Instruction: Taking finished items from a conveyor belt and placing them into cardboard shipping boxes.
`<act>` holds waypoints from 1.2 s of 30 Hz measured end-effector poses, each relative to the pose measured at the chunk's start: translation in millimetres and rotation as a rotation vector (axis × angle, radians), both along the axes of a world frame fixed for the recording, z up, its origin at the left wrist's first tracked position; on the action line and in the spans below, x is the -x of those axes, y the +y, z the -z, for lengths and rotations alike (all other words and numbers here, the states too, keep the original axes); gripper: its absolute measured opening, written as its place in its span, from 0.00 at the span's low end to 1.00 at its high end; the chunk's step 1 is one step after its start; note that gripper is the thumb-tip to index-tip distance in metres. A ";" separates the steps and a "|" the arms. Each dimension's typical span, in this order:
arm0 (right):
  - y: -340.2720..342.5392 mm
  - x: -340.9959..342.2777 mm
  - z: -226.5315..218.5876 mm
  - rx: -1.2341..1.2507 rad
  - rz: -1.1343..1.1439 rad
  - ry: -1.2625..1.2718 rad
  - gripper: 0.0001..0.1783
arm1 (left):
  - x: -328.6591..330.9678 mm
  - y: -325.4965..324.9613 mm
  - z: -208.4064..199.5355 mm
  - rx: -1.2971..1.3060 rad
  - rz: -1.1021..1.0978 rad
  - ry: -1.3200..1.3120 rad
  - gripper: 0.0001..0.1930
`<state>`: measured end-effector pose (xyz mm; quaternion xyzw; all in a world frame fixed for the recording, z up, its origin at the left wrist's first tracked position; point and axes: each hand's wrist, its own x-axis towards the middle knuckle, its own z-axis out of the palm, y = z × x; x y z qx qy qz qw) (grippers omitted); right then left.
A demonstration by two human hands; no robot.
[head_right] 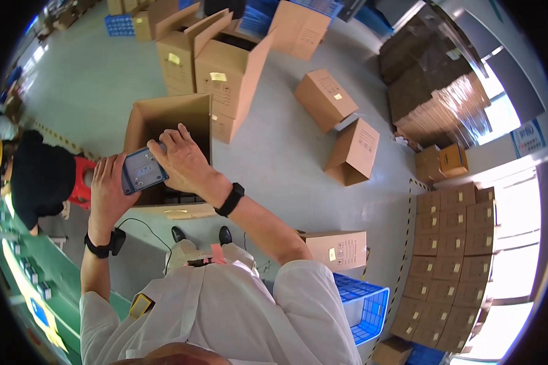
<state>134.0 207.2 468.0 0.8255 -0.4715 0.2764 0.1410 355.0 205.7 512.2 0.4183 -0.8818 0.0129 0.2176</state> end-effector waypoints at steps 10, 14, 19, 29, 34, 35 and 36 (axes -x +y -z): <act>-75.5 46.9 46.1 -0.455 -0.039 -0.097 0.43 | 48.0 -116.8 68.2 -0.162 0.181 -0.181 0.31; -96.5 43.8 50.7 -0.600 0.062 0.049 0.41 | 56.7 -155.4 106.4 -0.141 0.261 -0.163 0.30; -123.8 31.9 85.7 -0.769 0.280 0.251 0.42 | 66.4 -188.8 143.2 -0.250 0.265 -0.282 0.33; -163.2 9.8 162.9 -0.999 0.539 0.271 0.48 | 91.3 -242.7 208.5 -0.467 0.218 -0.520 0.36; -165.2 4.2 198.7 -1.002 0.670 0.184 0.49 | 93.7 -237.6 217.9 -0.495 0.150 -0.499 0.38; -163.5 5.3 206.2 -1.011 0.674 0.183 0.49 | 95.4 -236.6 225.1 -0.502 0.157 -0.501 0.38; -162.4 1.2 209.9 -1.028 0.689 0.174 0.45 | 92.6 -236.9 233.0 -0.512 0.153 -0.507 0.38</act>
